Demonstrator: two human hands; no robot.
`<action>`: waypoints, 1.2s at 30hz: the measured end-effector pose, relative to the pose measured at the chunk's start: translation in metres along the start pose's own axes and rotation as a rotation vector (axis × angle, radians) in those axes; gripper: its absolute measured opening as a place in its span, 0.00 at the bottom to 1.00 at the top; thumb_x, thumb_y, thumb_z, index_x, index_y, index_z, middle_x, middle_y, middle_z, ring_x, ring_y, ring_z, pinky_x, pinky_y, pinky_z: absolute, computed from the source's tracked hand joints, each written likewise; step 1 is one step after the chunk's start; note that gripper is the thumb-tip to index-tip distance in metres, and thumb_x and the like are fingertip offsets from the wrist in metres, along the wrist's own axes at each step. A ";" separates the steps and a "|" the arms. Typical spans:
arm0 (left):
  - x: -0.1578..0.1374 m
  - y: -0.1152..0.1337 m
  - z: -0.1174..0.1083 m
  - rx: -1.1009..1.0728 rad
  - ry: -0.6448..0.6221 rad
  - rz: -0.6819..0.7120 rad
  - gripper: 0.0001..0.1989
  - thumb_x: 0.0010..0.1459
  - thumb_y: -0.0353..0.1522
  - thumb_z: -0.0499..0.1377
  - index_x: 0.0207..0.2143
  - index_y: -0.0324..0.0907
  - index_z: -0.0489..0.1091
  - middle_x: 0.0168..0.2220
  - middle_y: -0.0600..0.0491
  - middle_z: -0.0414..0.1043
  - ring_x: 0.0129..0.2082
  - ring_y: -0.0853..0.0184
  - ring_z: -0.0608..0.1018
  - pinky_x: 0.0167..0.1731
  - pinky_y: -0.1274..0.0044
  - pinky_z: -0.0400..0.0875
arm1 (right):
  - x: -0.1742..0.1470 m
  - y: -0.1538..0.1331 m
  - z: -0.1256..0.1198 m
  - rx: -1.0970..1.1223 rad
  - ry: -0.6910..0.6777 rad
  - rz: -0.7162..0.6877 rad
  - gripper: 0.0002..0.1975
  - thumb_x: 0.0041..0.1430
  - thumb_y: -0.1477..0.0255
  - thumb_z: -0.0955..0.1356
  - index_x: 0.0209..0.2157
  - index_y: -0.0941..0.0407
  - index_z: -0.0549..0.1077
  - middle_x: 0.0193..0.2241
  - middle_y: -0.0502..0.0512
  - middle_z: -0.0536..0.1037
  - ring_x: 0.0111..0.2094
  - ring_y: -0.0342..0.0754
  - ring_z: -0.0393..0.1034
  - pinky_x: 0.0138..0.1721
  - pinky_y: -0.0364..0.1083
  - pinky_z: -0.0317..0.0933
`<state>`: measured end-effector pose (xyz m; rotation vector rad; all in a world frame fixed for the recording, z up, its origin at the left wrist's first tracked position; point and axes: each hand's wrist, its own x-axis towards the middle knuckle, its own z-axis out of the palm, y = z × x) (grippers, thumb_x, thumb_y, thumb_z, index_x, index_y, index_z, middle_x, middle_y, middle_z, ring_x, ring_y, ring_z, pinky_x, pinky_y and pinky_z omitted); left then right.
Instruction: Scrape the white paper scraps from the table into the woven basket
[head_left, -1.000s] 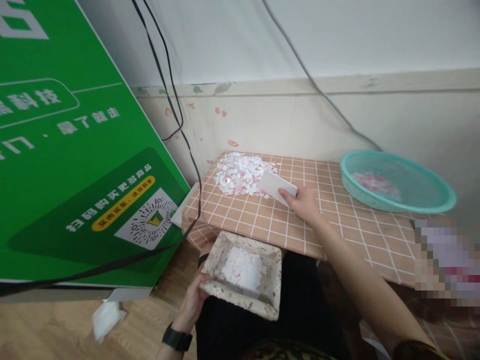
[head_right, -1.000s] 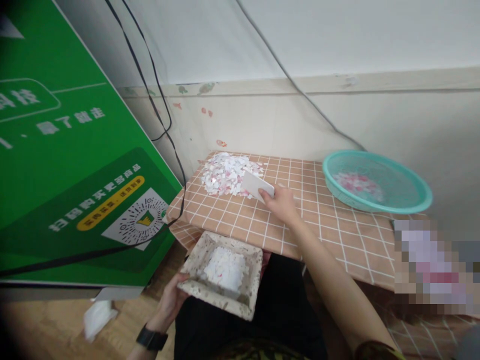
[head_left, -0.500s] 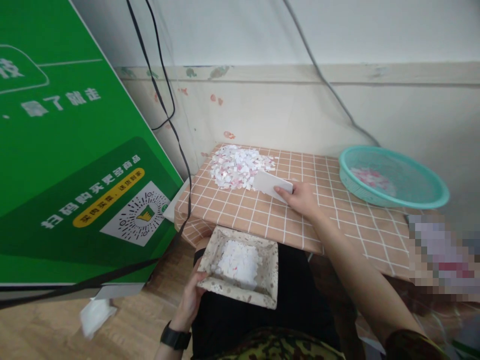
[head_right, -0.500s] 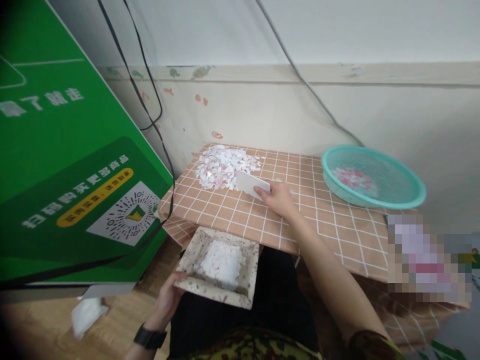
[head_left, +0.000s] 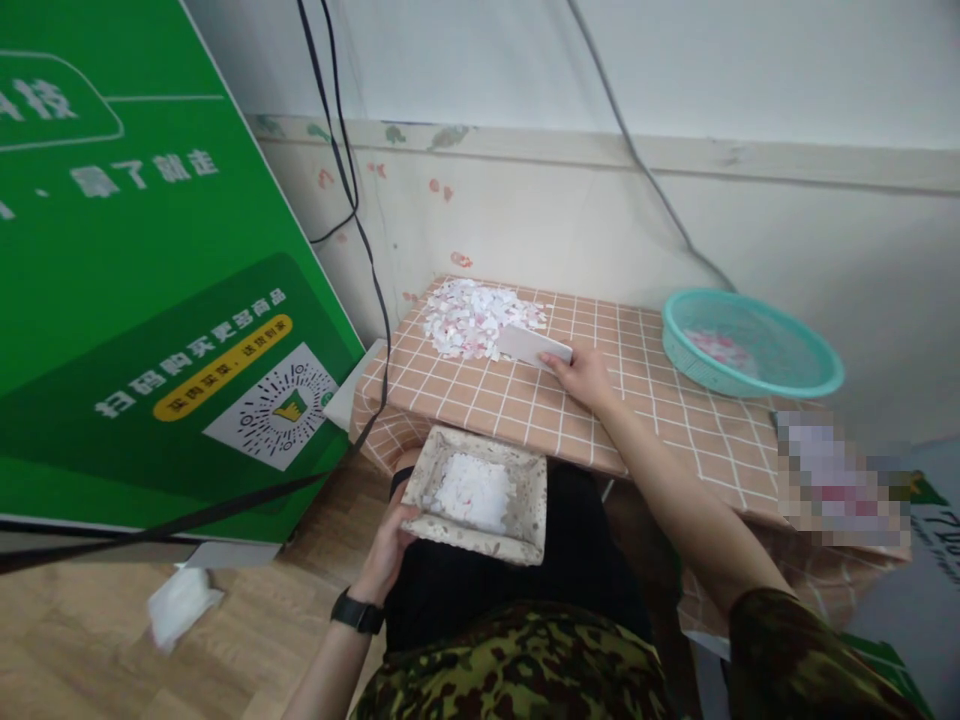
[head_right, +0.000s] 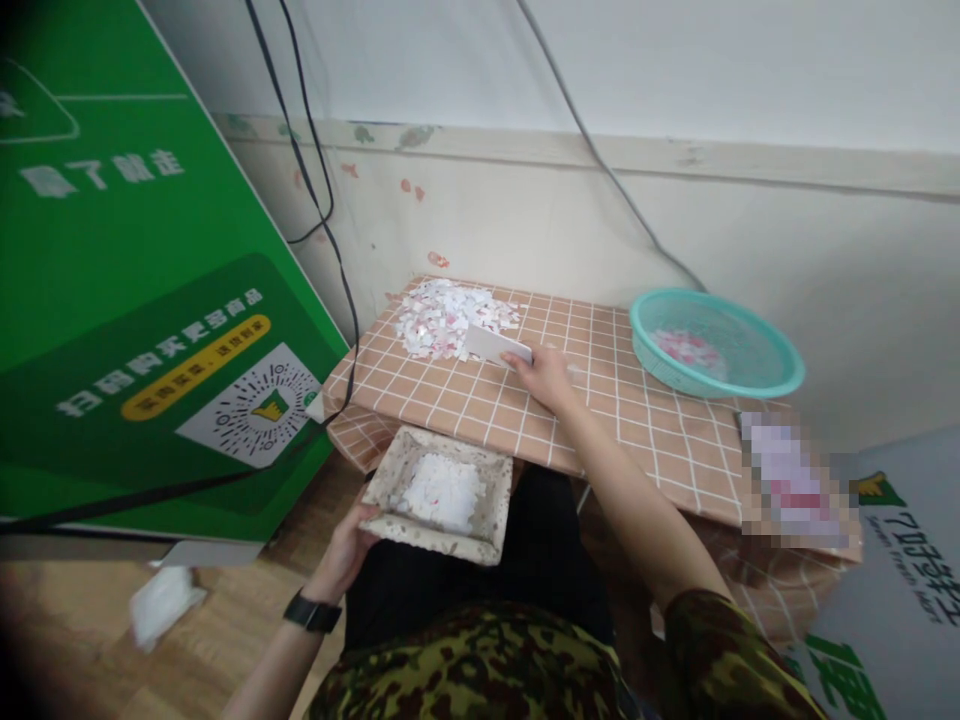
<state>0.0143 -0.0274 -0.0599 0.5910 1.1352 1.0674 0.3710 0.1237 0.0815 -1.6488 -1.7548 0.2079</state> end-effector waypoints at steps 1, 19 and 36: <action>0.000 -0.001 -0.001 0.007 -0.008 0.004 0.28 0.51 0.34 0.62 0.56 0.41 0.71 0.46 0.49 0.80 0.41 0.56 0.79 0.38 0.69 0.74 | 0.000 0.000 0.001 -0.020 -0.007 -0.018 0.21 0.62 0.54 0.65 0.30 0.58 0.77 0.24 0.58 0.78 0.26 0.50 0.69 0.29 0.47 0.55; 0.002 -0.004 0.000 0.084 -0.026 0.009 0.31 0.50 0.35 0.62 0.59 0.44 0.69 0.50 0.49 0.79 0.47 0.51 0.78 0.43 0.66 0.73 | -0.005 0.005 0.001 -0.226 0.029 -0.195 0.19 0.67 0.59 0.64 0.46 0.54 0.81 0.33 0.58 0.84 0.32 0.53 0.76 0.33 0.47 0.59; 0.001 -0.003 0.002 0.089 -0.035 0.031 0.29 0.51 0.34 0.60 0.57 0.43 0.70 0.48 0.49 0.78 0.45 0.53 0.78 0.39 0.68 0.72 | -0.007 -0.003 0.006 -0.265 0.021 -0.240 0.18 0.67 0.61 0.64 0.48 0.54 0.80 0.32 0.59 0.83 0.32 0.54 0.77 0.34 0.46 0.60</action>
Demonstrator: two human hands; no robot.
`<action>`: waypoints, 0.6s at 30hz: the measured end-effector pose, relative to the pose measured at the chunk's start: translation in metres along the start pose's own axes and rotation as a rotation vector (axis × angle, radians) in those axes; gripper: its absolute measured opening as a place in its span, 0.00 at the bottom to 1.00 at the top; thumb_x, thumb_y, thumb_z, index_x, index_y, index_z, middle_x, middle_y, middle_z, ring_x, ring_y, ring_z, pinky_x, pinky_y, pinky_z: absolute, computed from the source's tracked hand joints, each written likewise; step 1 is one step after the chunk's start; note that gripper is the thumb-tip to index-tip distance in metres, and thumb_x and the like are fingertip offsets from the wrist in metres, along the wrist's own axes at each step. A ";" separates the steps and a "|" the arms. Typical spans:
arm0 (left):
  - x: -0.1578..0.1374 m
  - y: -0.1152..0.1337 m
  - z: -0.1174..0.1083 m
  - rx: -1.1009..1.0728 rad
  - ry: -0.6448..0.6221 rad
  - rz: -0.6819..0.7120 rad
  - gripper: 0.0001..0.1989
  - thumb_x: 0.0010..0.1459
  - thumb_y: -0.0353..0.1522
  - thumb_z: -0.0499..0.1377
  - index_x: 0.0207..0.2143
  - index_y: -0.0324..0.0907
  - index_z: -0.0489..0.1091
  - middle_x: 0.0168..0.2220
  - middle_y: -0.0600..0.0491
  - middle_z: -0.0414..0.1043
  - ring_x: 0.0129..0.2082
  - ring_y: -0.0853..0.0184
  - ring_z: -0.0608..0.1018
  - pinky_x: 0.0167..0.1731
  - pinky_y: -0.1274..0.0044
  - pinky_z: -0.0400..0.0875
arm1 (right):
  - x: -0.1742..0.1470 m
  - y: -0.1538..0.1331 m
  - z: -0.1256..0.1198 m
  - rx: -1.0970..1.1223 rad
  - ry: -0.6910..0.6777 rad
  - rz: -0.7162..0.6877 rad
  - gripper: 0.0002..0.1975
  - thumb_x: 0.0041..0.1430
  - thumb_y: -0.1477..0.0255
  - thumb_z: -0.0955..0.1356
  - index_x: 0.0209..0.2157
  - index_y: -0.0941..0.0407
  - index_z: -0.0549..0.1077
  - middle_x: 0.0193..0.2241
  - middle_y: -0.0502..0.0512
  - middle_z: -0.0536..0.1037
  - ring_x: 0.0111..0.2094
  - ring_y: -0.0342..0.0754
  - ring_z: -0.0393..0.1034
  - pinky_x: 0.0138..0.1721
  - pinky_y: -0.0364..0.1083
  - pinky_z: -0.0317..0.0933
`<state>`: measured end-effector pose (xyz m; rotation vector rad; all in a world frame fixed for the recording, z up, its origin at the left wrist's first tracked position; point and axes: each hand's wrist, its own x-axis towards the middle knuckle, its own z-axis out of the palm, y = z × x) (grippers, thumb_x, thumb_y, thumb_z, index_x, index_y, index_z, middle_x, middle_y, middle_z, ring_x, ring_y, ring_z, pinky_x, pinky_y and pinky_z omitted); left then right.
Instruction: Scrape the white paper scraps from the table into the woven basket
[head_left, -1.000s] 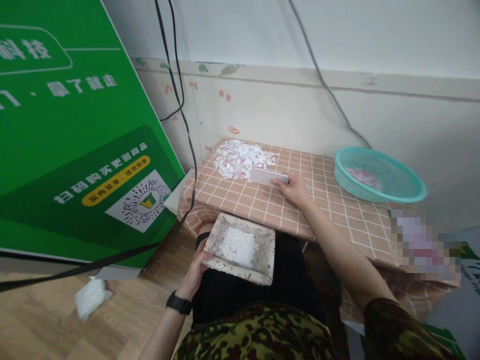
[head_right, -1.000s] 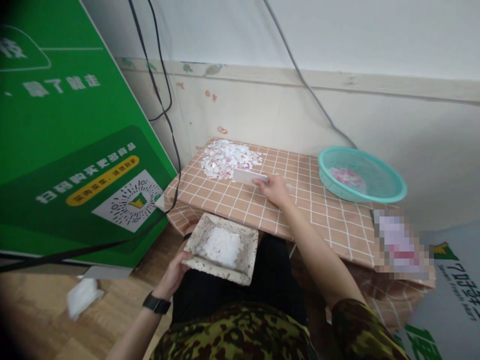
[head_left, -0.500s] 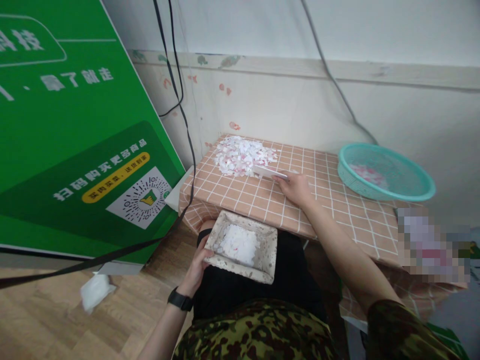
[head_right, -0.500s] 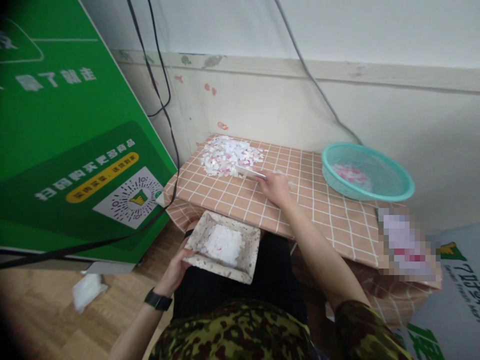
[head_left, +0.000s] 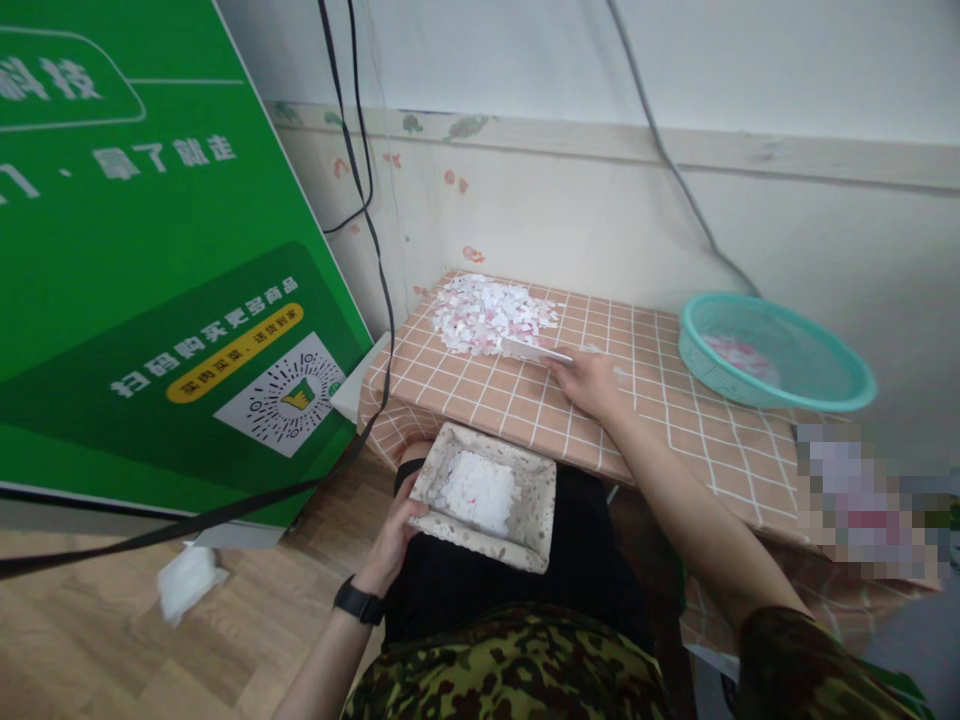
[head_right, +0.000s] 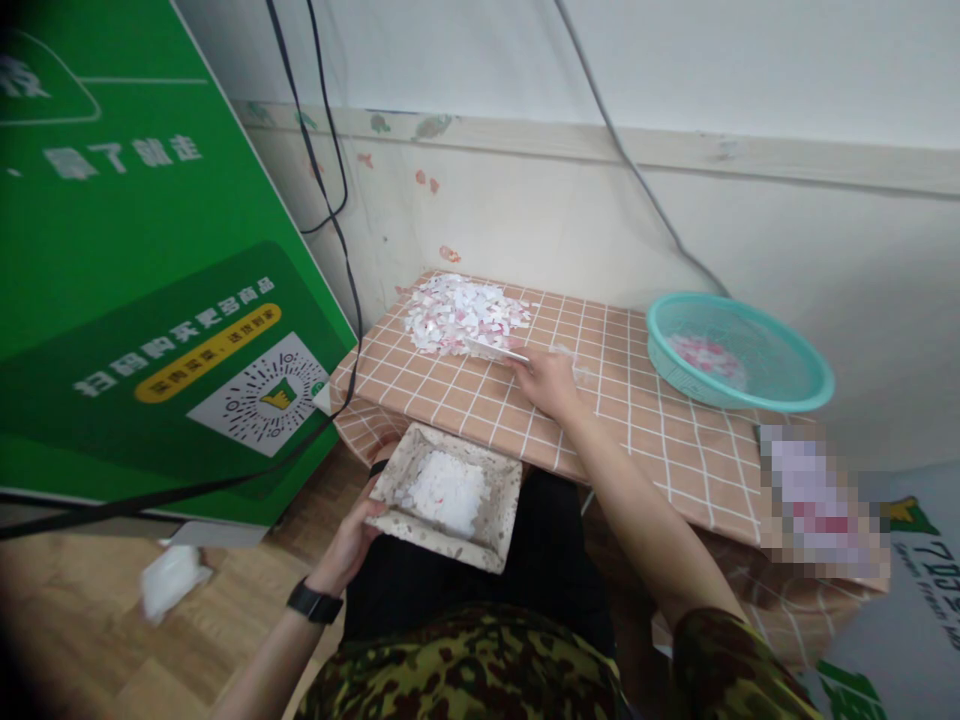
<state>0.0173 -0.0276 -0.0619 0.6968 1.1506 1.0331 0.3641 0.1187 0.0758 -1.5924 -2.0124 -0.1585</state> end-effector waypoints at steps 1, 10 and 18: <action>0.000 0.000 0.000 -0.001 -0.002 -0.003 0.29 0.51 0.34 0.60 0.58 0.44 0.69 0.48 0.49 0.78 0.44 0.53 0.78 0.40 0.67 0.72 | 0.000 0.000 0.000 -0.016 0.000 0.006 0.19 0.68 0.60 0.63 0.47 0.55 0.81 0.30 0.59 0.83 0.32 0.53 0.77 0.33 0.46 0.60; -0.003 0.003 0.002 -0.023 -0.038 0.006 0.30 0.52 0.34 0.60 0.59 0.45 0.68 0.52 0.49 0.77 0.48 0.52 0.77 0.43 0.67 0.72 | 0.000 -0.002 0.000 -0.118 -0.010 0.006 0.22 0.68 0.58 0.60 0.51 0.54 0.78 0.33 0.60 0.83 0.32 0.54 0.76 0.33 0.47 0.59; -0.002 0.002 0.002 -0.009 -0.038 -0.003 0.29 0.52 0.34 0.59 0.58 0.45 0.68 0.51 0.49 0.77 0.48 0.51 0.77 0.41 0.67 0.72 | 0.007 -0.003 0.004 -0.149 -0.012 0.039 0.22 0.68 0.59 0.61 0.53 0.54 0.78 0.33 0.62 0.84 0.33 0.55 0.77 0.33 0.46 0.58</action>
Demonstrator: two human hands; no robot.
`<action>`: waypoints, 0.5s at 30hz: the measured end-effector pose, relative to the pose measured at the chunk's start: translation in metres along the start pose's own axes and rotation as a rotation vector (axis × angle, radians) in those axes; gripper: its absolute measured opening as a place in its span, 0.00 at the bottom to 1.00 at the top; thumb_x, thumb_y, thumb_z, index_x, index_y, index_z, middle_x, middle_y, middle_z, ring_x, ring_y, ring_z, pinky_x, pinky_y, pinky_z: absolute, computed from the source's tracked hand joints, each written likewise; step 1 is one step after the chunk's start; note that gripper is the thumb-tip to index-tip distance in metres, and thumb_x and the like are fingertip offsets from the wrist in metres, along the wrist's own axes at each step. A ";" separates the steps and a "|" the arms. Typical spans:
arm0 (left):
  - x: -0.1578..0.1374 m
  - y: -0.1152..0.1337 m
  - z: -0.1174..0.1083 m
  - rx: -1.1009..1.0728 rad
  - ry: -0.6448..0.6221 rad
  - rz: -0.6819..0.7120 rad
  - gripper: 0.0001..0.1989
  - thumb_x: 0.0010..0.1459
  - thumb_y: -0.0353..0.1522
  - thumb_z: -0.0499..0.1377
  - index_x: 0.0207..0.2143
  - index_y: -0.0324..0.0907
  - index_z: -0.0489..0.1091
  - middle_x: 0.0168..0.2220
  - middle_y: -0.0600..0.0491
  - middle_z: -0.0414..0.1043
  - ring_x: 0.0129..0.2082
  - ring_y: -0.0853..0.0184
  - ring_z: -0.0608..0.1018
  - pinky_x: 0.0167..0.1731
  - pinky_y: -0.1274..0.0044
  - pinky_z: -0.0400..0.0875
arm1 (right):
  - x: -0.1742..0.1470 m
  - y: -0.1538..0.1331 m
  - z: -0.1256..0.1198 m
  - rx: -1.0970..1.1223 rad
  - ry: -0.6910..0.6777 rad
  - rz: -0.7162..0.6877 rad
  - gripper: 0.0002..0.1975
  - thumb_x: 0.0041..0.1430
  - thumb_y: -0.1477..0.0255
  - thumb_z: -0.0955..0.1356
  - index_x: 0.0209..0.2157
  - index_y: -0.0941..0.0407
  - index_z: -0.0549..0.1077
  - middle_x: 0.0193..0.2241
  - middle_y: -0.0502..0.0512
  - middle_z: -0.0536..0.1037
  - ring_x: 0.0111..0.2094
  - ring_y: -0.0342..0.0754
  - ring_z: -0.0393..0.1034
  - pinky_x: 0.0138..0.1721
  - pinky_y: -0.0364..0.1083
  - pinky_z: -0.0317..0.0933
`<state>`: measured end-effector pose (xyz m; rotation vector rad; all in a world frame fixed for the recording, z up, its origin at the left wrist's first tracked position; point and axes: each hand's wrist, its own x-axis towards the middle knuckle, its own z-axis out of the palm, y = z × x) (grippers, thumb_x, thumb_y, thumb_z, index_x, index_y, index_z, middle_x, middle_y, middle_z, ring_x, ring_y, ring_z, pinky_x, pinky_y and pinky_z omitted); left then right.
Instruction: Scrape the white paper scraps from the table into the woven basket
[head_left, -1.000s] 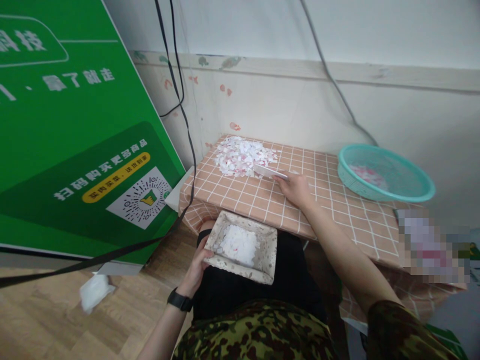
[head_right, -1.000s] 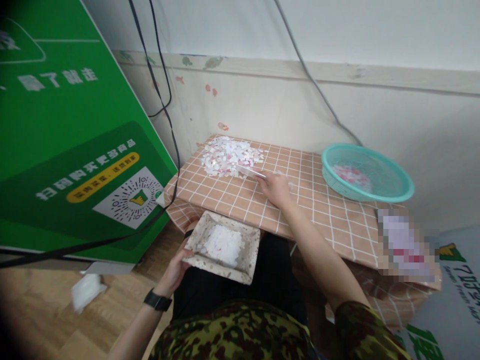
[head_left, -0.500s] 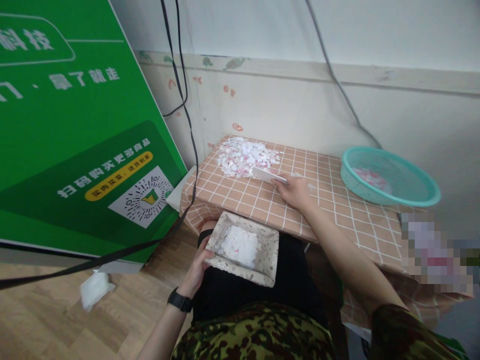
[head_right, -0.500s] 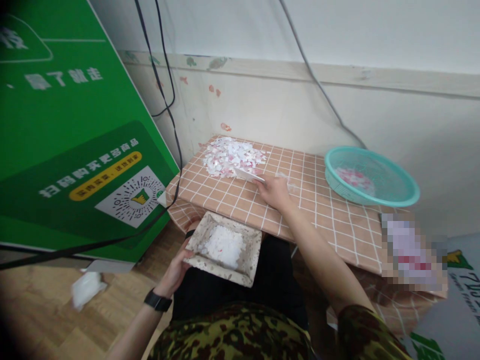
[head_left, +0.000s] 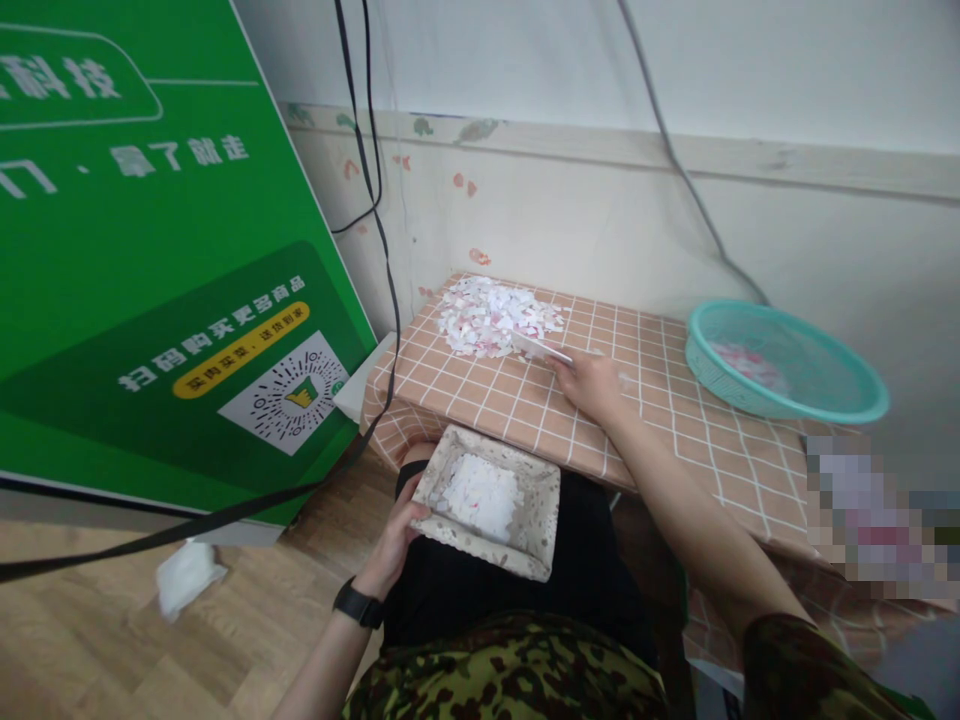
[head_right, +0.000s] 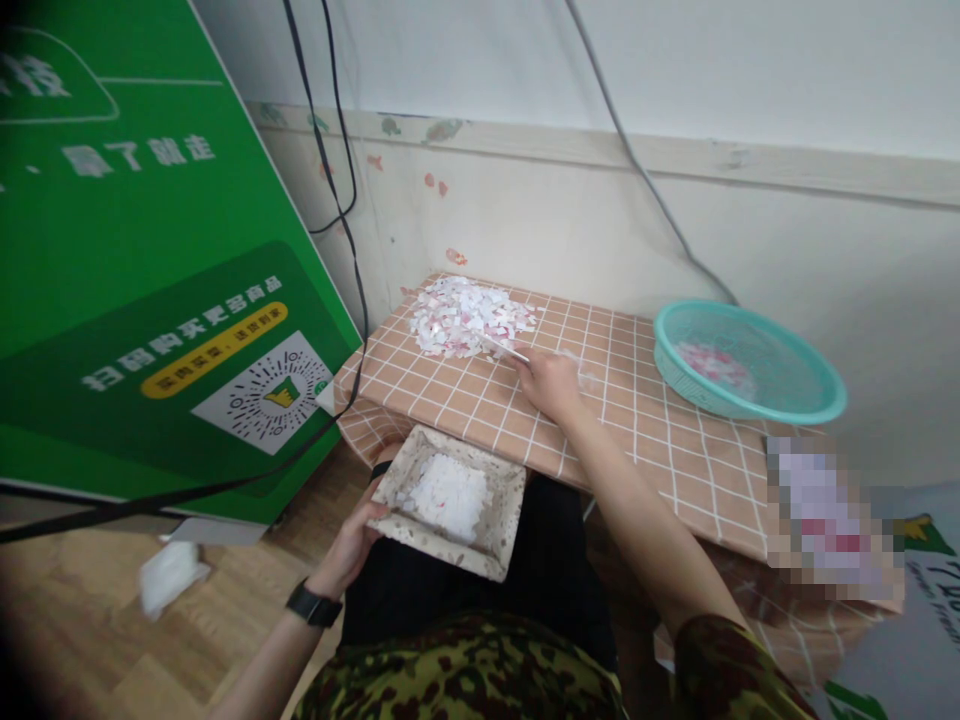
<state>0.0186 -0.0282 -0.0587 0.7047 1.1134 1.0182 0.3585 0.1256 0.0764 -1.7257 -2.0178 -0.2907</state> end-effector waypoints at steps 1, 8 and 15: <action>0.000 0.000 0.000 0.005 0.007 0.000 0.29 0.52 0.34 0.59 0.58 0.45 0.68 0.50 0.49 0.77 0.47 0.51 0.77 0.41 0.67 0.72 | 0.001 -0.001 -0.001 0.003 -0.010 -0.001 0.22 0.68 0.59 0.61 0.53 0.54 0.78 0.34 0.62 0.84 0.33 0.55 0.77 0.33 0.46 0.58; 0.000 -0.001 -0.001 -0.010 0.019 0.002 0.29 0.52 0.34 0.59 0.58 0.46 0.68 0.51 0.50 0.77 0.49 0.51 0.76 0.42 0.67 0.72 | 0.000 0.001 -0.004 0.073 0.013 0.037 0.22 0.67 0.58 0.62 0.44 0.57 0.80 0.26 0.60 0.81 0.29 0.55 0.75 0.30 0.47 0.56; 0.000 -0.001 -0.001 -0.023 0.029 -0.005 0.31 0.50 0.34 0.61 0.59 0.45 0.69 0.51 0.49 0.78 0.48 0.51 0.77 0.43 0.67 0.73 | -0.003 0.006 -0.002 0.048 0.050 0.080 0.23 0.66 0.57 0.60 0.32 0.58 0.78 0.25 0.63 0.79 0.27 0.55 0.73 0.29 0.48 0.55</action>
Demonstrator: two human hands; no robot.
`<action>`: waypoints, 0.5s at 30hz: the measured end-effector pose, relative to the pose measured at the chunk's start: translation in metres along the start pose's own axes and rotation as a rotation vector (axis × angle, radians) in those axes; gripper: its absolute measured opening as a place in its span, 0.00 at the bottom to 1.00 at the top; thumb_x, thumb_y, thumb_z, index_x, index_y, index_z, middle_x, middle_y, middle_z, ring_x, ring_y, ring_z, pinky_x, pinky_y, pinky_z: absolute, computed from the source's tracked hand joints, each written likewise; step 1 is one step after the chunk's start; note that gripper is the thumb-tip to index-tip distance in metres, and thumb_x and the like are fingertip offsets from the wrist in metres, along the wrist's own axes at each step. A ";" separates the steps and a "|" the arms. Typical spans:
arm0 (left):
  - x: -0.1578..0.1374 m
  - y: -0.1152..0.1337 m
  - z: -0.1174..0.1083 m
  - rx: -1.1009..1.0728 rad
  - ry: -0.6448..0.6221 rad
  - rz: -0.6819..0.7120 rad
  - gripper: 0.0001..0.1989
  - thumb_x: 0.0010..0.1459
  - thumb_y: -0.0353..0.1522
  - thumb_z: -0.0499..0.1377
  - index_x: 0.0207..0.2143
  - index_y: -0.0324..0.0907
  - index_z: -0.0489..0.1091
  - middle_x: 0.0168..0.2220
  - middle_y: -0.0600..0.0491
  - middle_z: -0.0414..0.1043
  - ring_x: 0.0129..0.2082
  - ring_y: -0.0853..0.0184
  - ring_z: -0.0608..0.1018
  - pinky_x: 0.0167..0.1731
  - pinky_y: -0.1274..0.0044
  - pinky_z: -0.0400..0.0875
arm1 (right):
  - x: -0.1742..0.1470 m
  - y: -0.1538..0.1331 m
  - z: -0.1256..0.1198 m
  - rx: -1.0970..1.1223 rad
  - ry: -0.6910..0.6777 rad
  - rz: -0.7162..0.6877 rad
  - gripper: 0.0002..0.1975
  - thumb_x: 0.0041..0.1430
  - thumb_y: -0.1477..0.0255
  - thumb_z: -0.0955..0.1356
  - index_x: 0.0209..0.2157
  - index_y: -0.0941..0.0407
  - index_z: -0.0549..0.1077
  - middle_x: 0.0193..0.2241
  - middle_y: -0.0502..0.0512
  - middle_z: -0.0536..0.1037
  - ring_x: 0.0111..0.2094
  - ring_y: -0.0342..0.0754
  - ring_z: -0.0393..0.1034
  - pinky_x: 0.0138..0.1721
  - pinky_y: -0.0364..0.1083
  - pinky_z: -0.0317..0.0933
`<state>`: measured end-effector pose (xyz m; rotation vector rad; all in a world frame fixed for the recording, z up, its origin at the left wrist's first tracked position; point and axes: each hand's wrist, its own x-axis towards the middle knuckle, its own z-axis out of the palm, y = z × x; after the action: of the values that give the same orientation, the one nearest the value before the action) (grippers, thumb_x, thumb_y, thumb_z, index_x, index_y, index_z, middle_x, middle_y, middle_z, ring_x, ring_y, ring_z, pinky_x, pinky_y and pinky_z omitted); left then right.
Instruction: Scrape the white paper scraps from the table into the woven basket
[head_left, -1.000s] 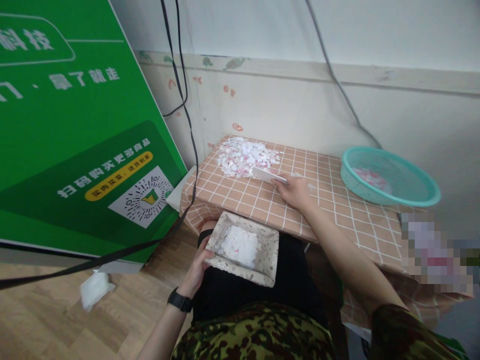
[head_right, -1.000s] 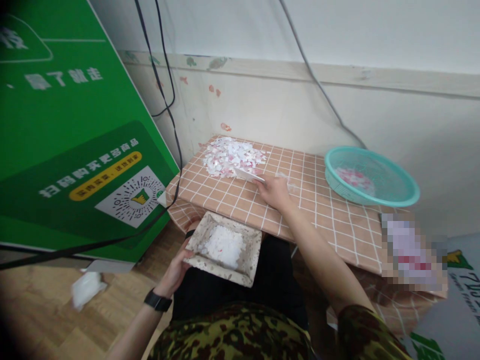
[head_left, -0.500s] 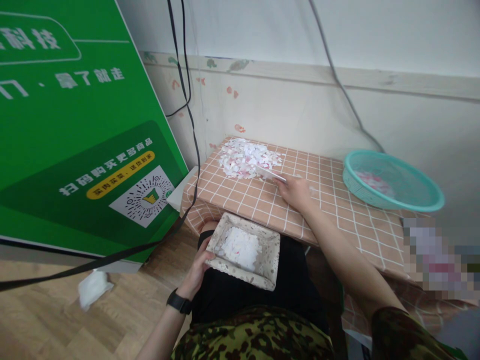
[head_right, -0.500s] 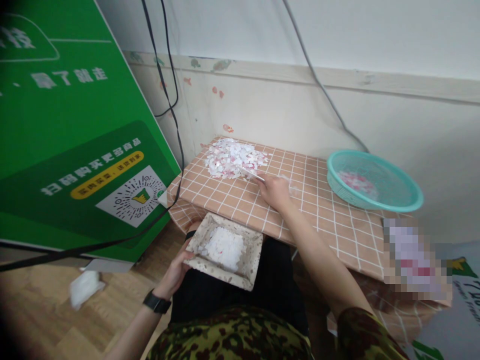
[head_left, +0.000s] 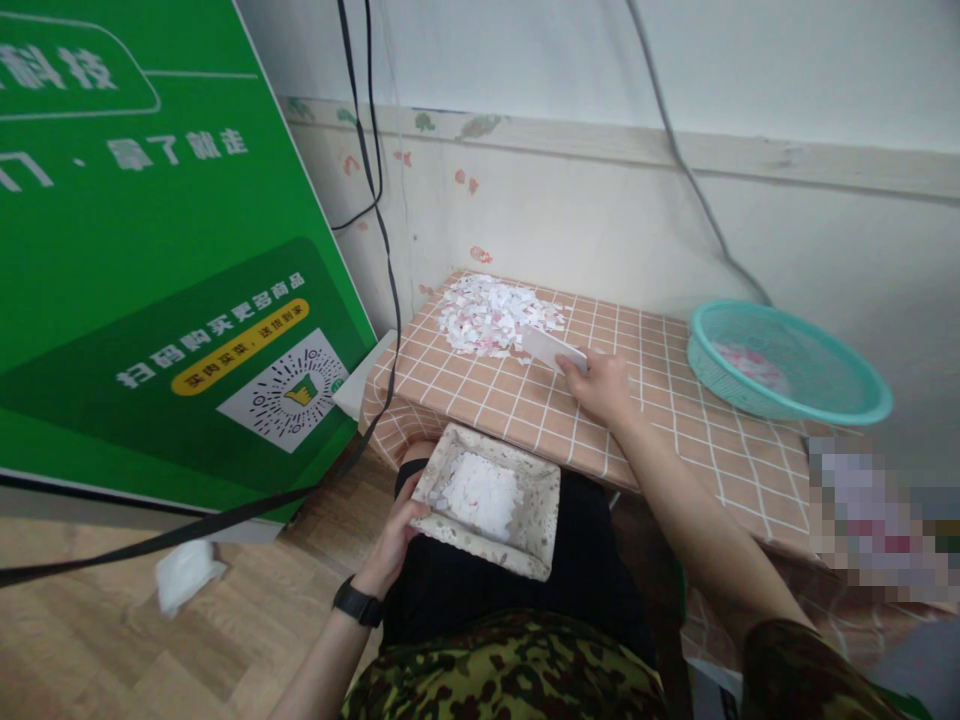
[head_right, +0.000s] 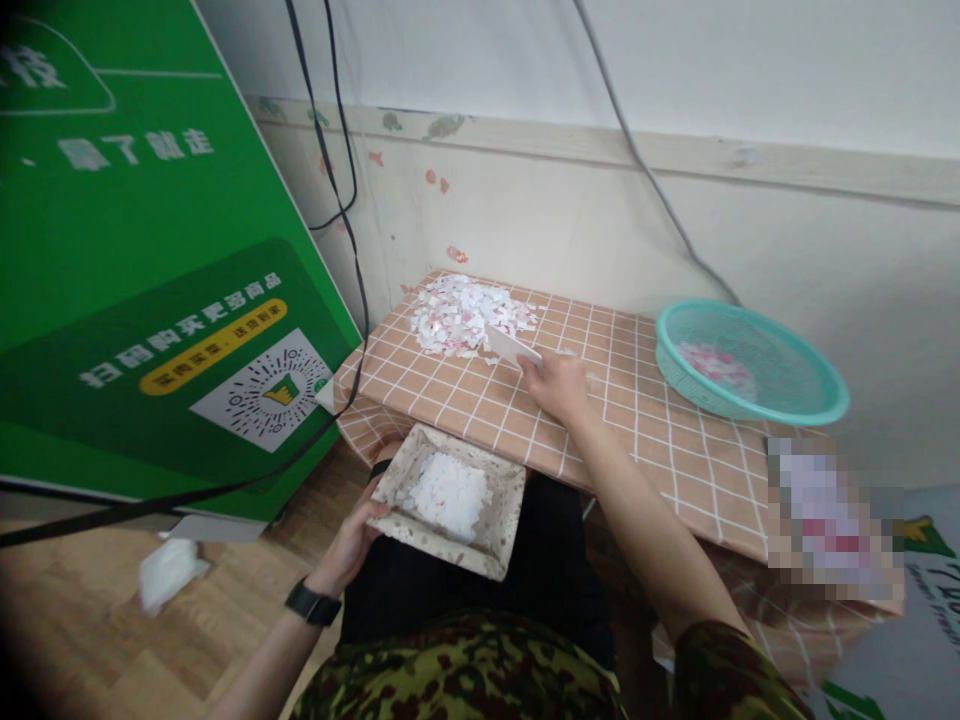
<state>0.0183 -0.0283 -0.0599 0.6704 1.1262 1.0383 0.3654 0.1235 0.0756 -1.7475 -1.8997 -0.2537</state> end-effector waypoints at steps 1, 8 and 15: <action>0.000 0.000 0.000 0.000 0.002 -0.002 0.31 0.50 0.34 0.61 0.59 0.45 0.69 0.51 0.49 0.78 0.48 0.51 0.77 0.42 0.66 0.73 | 0.000 -0.001 0.000 0.008 0.002 0.000 0.23 0.66 0.56 0.60 0.32 0.58 0.78 0.24 0.62 0.79 0.26 0.55 0.72 0.29 0.48 0.55; -0.001 0.000 0.000 0.008 -0.005 0.001 0.30 0.51 0.34 0.61 0.59 0.45 0.69 0.50 0.50 0.78 0.47 0.52 0.78 0.42 0.67 0.72 | 0.000 -0.001 -0.003 0.106 -0.003 0.071 0.25 0.62 0.52 0.62 0.23 0.55 0.74 0.18 0.58 0.74 0.22 0.51 0.68 0.25 0.47 0.53; 0.000 0.000 -0.001 0.012 0.008 0.001 0.30 0.51 0.34 0.61 0.59 0.45 0.69 0.49 0.51 0.79 0.47 0.52 0.77 0.42 0.67 0.72 | -0.001 0.009 -0.009 0.255 0.012 0.133 0.23 0.56 0.52 0.66 0.17 0.53 0.65 0.14 0.53 0.67 0.18 0.47 0.61 0.22 0.46 0.50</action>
<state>0.0173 -0.0285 -0.0602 0.6765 1.1396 1.0366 0.3766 0.1198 0.0810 -1.6848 -1.7149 0.0271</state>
